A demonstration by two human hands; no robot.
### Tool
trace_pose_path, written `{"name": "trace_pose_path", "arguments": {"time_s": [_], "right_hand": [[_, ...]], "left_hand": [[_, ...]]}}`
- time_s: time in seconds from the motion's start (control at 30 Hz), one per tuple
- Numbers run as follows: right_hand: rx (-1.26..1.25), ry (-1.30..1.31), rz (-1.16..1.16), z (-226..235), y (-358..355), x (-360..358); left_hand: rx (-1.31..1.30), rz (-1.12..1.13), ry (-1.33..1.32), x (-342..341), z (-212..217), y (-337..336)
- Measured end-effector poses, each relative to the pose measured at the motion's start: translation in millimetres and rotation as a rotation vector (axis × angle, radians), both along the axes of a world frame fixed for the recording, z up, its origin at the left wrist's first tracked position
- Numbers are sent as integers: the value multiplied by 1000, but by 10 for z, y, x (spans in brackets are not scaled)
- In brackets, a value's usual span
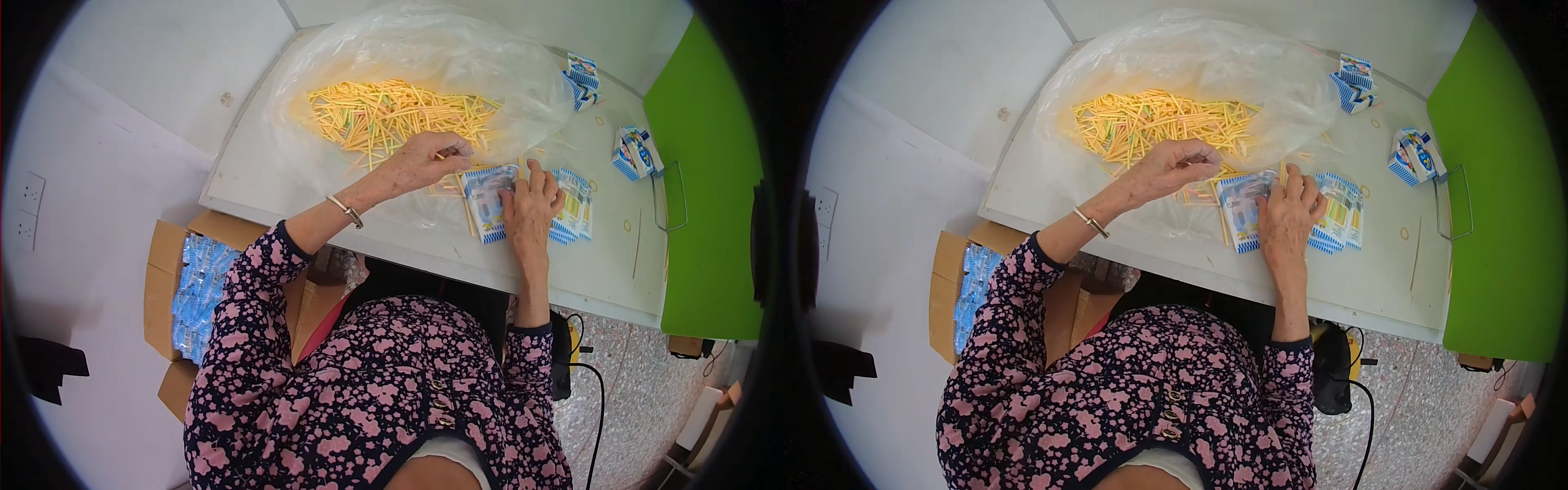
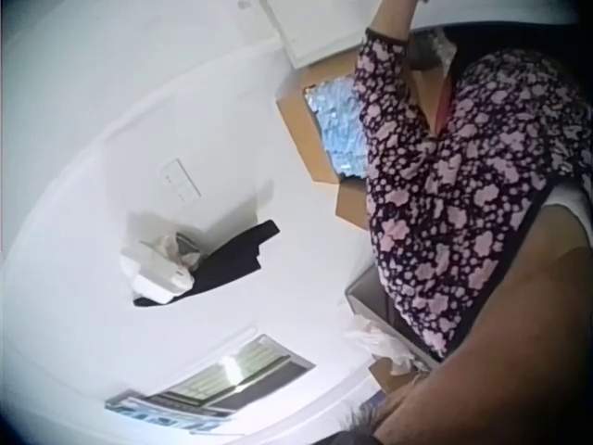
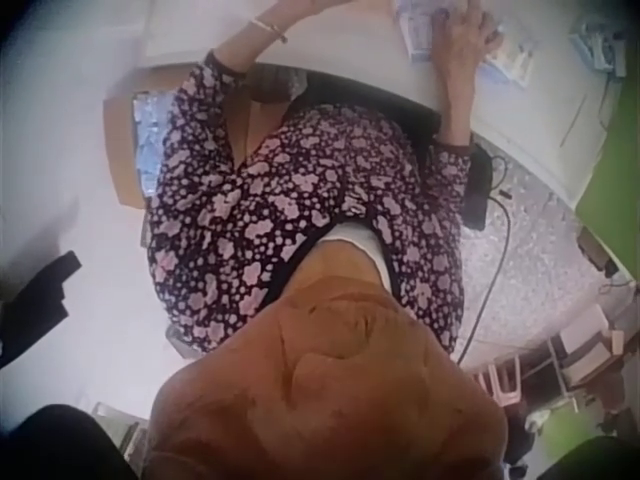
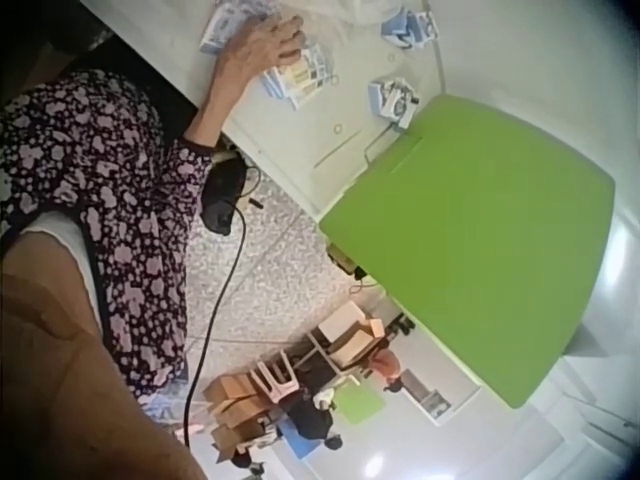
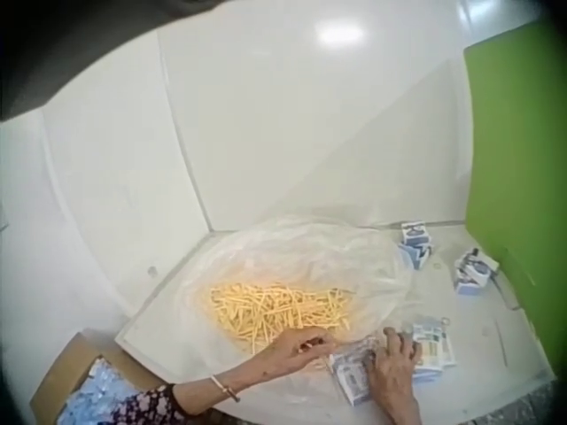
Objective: Packaging yellow plastic strips into small bags and securing bundles with rubber bands.
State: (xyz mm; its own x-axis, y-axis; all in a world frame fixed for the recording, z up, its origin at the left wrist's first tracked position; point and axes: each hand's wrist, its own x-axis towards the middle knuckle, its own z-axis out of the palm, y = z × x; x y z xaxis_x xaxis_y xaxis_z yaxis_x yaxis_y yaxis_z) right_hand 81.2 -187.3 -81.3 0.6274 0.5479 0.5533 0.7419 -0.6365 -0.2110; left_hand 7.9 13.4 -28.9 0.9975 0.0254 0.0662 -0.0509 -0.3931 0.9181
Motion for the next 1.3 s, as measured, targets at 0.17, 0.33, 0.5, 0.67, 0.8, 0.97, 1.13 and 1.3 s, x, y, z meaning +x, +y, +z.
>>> {"name": "trace_pose_path", "arguments": {"time_s": [0.17,0.33,0.5,0.67,0.8,0.97,1.13,1.3], "right_hand": [[161,22,110,304,55,-134],[234,318,235,383,110,-171],[360,578,278,323,221,-99],[475,880,396,242,287,-93],[494,998,429,199,334,-176],[508,1032,455,189,382,-264],[382,926,451,14,398,-253],[352,852,474,0,435,-250]], "left_hand": [[193,42,-114,111,-31,-77],[310,-29,12,99,97,-120],[254,50,-86,41,9,17],[282,52,-271,-60,-36,18],[401,54,-295,-140,-13,45],[470,24,-220,-172,7,143],[424,49,-272,172,-85,610],[1162,137,-124,475,-189,656]]}}
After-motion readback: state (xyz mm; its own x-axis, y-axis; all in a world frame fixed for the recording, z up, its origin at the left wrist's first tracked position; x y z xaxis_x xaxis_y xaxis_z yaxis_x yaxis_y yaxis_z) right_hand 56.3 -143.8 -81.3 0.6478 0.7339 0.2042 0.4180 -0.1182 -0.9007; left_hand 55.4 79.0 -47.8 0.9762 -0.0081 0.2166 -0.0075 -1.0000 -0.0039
